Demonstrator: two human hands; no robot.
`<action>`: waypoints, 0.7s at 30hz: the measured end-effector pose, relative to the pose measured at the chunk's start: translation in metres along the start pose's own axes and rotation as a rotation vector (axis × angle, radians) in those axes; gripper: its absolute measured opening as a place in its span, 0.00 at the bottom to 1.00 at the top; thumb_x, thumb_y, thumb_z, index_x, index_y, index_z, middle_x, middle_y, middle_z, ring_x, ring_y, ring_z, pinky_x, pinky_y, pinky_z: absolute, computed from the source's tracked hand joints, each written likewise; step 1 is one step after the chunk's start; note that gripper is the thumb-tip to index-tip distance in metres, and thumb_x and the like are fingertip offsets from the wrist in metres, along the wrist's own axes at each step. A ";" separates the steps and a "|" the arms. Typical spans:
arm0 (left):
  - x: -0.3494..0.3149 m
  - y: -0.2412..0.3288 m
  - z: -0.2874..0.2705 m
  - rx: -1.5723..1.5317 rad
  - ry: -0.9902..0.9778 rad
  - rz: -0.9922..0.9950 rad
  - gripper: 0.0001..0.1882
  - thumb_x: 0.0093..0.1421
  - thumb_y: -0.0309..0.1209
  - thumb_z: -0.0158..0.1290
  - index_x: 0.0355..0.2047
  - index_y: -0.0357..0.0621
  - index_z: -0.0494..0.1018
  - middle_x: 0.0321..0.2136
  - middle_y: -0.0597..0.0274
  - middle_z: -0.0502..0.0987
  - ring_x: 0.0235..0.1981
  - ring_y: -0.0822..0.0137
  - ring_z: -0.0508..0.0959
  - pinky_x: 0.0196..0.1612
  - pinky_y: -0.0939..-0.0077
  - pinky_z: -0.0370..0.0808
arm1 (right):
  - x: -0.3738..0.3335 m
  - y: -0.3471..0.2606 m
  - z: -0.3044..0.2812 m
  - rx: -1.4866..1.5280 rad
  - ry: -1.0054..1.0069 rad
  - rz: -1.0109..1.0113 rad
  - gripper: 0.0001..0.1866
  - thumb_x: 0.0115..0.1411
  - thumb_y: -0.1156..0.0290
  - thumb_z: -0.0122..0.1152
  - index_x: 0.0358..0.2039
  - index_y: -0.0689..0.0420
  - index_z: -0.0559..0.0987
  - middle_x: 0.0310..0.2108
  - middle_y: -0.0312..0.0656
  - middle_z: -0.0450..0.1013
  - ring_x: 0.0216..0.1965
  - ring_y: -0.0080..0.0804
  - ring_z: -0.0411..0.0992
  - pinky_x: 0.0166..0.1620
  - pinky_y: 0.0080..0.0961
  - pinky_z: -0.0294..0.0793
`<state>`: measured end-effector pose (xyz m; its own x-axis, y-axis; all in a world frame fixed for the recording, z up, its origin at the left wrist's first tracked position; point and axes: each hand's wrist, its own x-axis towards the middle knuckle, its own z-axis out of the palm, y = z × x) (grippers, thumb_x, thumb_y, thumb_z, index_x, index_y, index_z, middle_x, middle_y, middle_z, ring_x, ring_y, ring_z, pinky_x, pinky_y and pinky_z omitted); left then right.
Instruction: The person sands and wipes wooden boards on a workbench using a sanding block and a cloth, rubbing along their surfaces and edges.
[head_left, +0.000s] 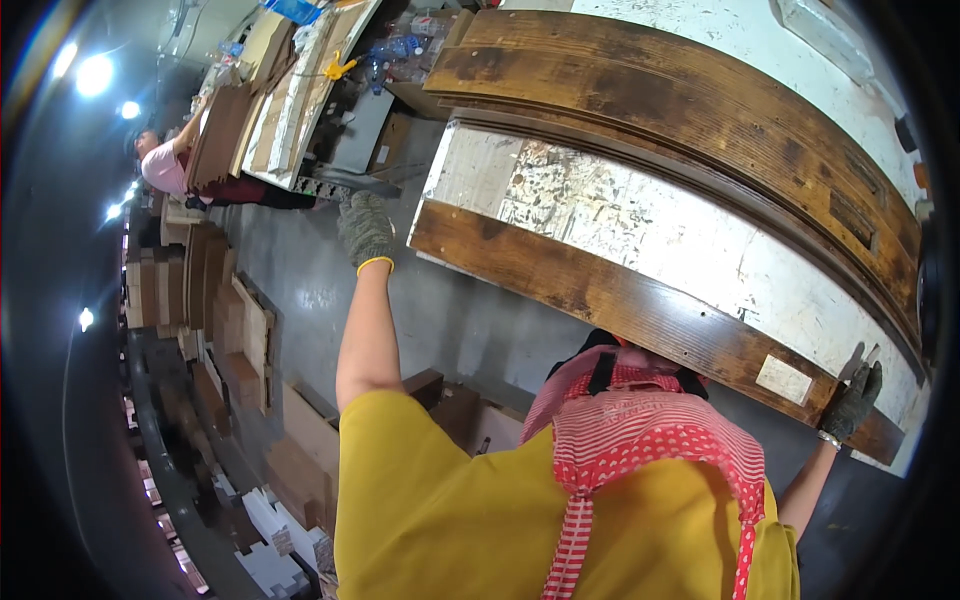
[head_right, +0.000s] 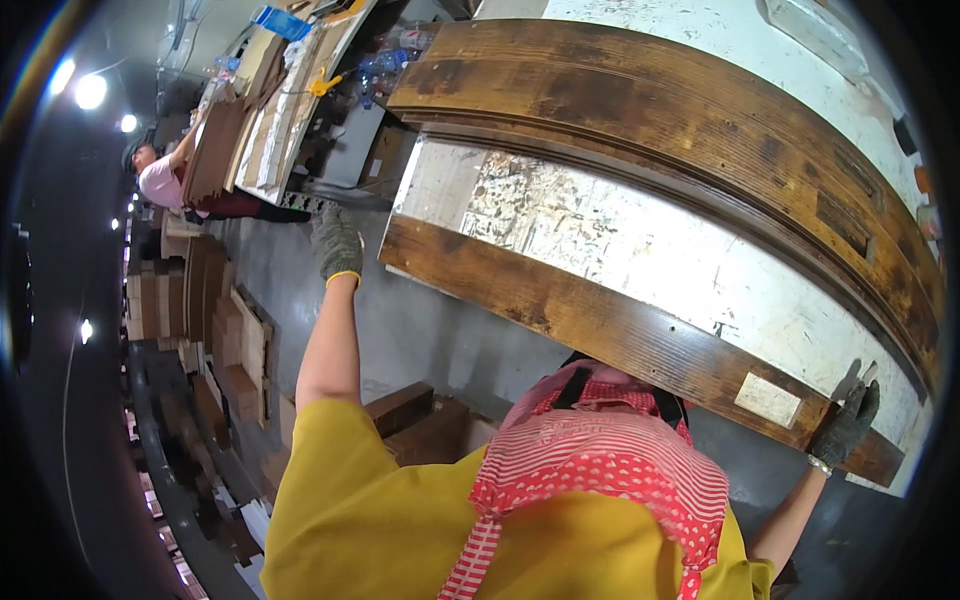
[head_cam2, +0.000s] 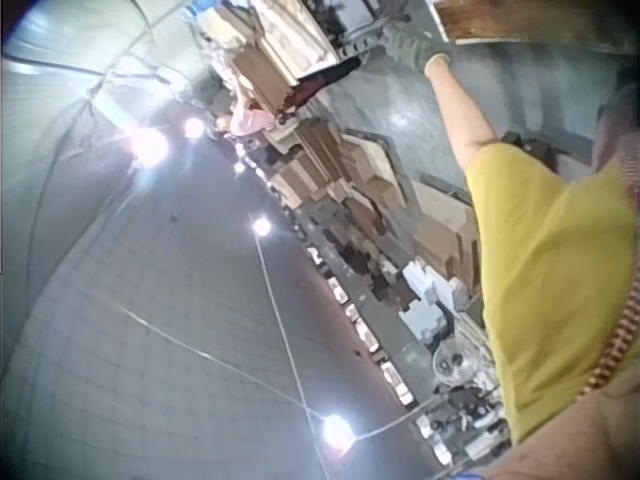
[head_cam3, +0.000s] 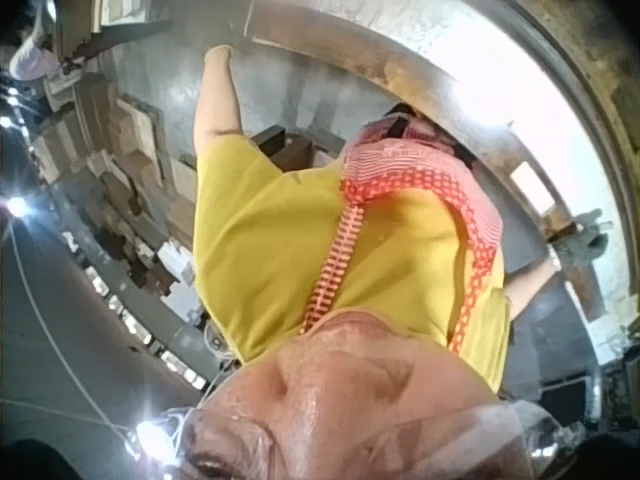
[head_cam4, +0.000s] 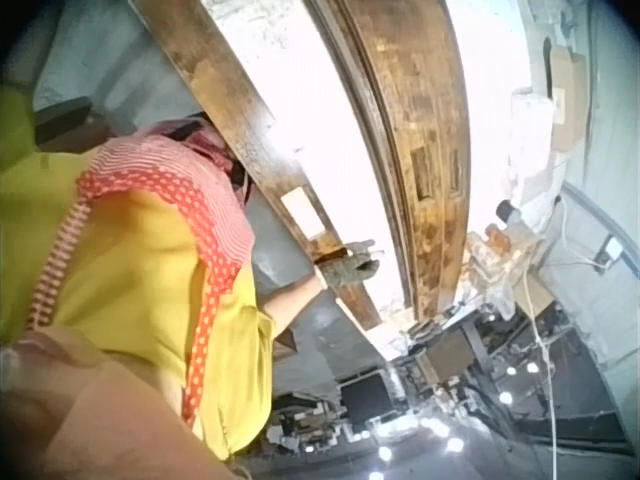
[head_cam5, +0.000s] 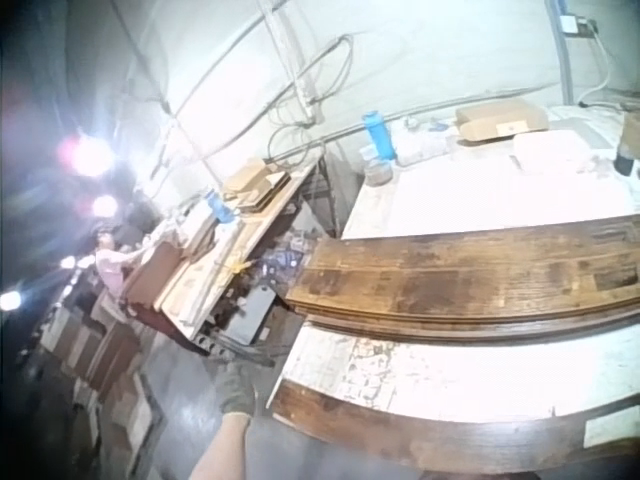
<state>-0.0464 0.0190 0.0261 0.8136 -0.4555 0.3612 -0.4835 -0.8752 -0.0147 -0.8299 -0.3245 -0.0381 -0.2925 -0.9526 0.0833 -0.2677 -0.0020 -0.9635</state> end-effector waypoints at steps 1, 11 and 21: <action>0.007 -0.004 -0.002 0.279 0.125 0.520 0.13 0.54 0.37 0.53 0.40 0.49 0.75 0.43 0.52 0.75 0.41 0.49 0.76 0.45 0.56 0.74 | 0.001 0.001 0.000 -0.001 0.006 0.004 0.21 0.67 0.68 0.54 0.58 0.62 0.68 0.53 0.41 0.69 0.51 0.29 0.66 0.55 0.27 0.66; 0.026 0.047 0.005 0.256 -0.068 0.405 0.10 0.60 0.37 0.48 0.39 0.53 0.74 0.40 0.56 0.76 0.43 0.55 0.77 0.42 0.62 0.77 | 0.002 -0.001 0.003 -0.038 0.018 0.007 0.22 0.66 0.68 0.54 0.58 0.63 0.68 0.53 0.42 0.69 0.52 0.29 0.66 0.56 0.27 0.65; 0.030 0.027 0.005 0.186 0.131 0.474 0.11 0.59 0.34 0.47 0.40 0.48 0.75 0.42 0.55 0.76 0.45 0.53 0.76 0.45 0.57 0.74 | 0.001 -0.003 0.001 -0.027 0.014 0.036 0.22 0.66 0.67 0.55 0.58 0.63 0.68 0.54 0.41 0.68 0.53 0.28 0.65 0.56 0.27 0.64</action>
<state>-0.0336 -0.0190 0.0314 0.4668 -0.7947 0.3880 -0.7135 -0.5977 -0.3656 -0.8281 -0.3258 -0.0353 -0.3148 -0.9477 0.0523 -0.2818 0.0407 -0.9586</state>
